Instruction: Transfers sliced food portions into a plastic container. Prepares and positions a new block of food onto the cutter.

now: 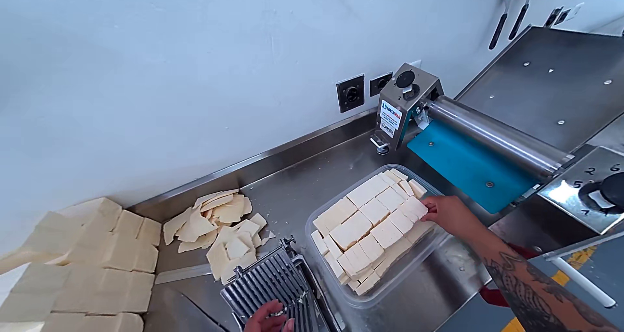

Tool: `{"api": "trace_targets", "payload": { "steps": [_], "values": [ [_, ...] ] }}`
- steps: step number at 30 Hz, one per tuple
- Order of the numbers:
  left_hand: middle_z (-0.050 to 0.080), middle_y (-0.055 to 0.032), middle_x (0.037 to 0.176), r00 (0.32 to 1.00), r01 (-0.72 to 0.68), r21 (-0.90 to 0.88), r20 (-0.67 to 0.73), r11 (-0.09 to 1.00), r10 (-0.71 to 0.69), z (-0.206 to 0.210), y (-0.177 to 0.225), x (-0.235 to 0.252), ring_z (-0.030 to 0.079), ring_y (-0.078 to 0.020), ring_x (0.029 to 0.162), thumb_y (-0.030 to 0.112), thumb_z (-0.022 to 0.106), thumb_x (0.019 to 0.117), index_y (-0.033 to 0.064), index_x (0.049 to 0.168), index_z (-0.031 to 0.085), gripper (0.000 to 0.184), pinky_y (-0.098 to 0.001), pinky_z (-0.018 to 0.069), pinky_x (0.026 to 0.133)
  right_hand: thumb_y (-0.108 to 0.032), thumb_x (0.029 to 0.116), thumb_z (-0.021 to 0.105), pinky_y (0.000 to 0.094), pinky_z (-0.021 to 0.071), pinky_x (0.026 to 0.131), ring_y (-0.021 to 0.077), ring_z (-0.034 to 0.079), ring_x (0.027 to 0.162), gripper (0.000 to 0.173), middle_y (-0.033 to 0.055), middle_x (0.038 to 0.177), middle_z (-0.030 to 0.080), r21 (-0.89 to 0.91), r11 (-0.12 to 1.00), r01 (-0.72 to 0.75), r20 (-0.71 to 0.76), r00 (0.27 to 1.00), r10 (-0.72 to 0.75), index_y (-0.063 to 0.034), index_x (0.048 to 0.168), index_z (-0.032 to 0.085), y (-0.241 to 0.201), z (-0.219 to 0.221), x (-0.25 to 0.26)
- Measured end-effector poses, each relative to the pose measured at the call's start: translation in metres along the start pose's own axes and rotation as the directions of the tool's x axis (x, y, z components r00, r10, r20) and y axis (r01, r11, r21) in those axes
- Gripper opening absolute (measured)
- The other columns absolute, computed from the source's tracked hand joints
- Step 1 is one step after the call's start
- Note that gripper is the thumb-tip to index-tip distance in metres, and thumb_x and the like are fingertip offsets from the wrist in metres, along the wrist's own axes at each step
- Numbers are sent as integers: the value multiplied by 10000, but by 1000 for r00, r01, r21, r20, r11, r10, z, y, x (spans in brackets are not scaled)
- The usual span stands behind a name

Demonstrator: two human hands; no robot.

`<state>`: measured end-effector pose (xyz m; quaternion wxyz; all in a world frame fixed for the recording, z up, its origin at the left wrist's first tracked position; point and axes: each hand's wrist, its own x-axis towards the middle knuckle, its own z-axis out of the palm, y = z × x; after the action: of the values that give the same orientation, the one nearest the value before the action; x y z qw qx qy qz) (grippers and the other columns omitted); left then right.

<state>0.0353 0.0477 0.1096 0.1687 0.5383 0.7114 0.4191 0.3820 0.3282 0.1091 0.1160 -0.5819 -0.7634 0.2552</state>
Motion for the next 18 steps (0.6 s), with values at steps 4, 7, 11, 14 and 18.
{"api": "trace_targets", "payload": {
  "steps": [4, 7, 11, 14, 18],
  "values": [
    [618, -276, 1200, 999, 23, 7, -26, 1000, -23, 1, 2, 0, 702, -186, 973, 135, 594, 984, -161, 1305, 488, 449, -298, 590, 861, -85, 893, 791, 552, 523, 984, 375, 669, 1098, 402, 211, 1189, 682, -158, 985, 69, -4, 997, -71, 17, 1259, 658, -3, -7, -12],
    [614, -271, 1212, 998, 41, 18, -44, 999, -40, 1, 2, -1, 700, -192, 977, 160, 590, 992, -152, 1307, 498, 453, -308, 591, 863, -149, 939, 752, 550, 553, 829, 309, 704, 887, 117, 135, 926, 736, -102, 991, 87, 28, 996, -85, -50, 1001, 761, -20, -16, -33],
    [622, -274, 1204, 997, 35, 45, -76, 998, -31, 3, 2, -2, 706, -195, 953, 163, 591, 989, -150, 1283, 518, 436, -316, 596, 854, -166, 1024, 627, 440, 514, 923, 194, 691, 968, 184, 78, 1008, 756, 6, 988, 156, 448, 883, -142, -81, 1060, 786, -37, 4, -21],
    [627, -263, 1203, 995, 48, 54, -96, 997, -43, 5, 3, -3, 705, -190, 958, 163, 596, 986, -139, 1274, 534, 422, -310, 595, 856, -159, 1031, 617, 417, 508, 908, 181, 688, 964, 189, 73, 1007, 758, -31, 988, 153, 444, 887, -123, -81, 1053, 787, -40, 10, -15],
    [633, -253, 1196, 991, 59, 76, -127, 995, -49, 6, 6, -3, 709, -196, 953, 162, 591, 981, -128, 1271, 546, 413, -318, 598, 855, -145, 1034, 605, 417, 510, 920, 212, 681, 976, 195, 109, 1029, 744, -39, 966, 256, 534, 823, -197, -60, 1071, 776, -36, 3, -16]
  ]
}}
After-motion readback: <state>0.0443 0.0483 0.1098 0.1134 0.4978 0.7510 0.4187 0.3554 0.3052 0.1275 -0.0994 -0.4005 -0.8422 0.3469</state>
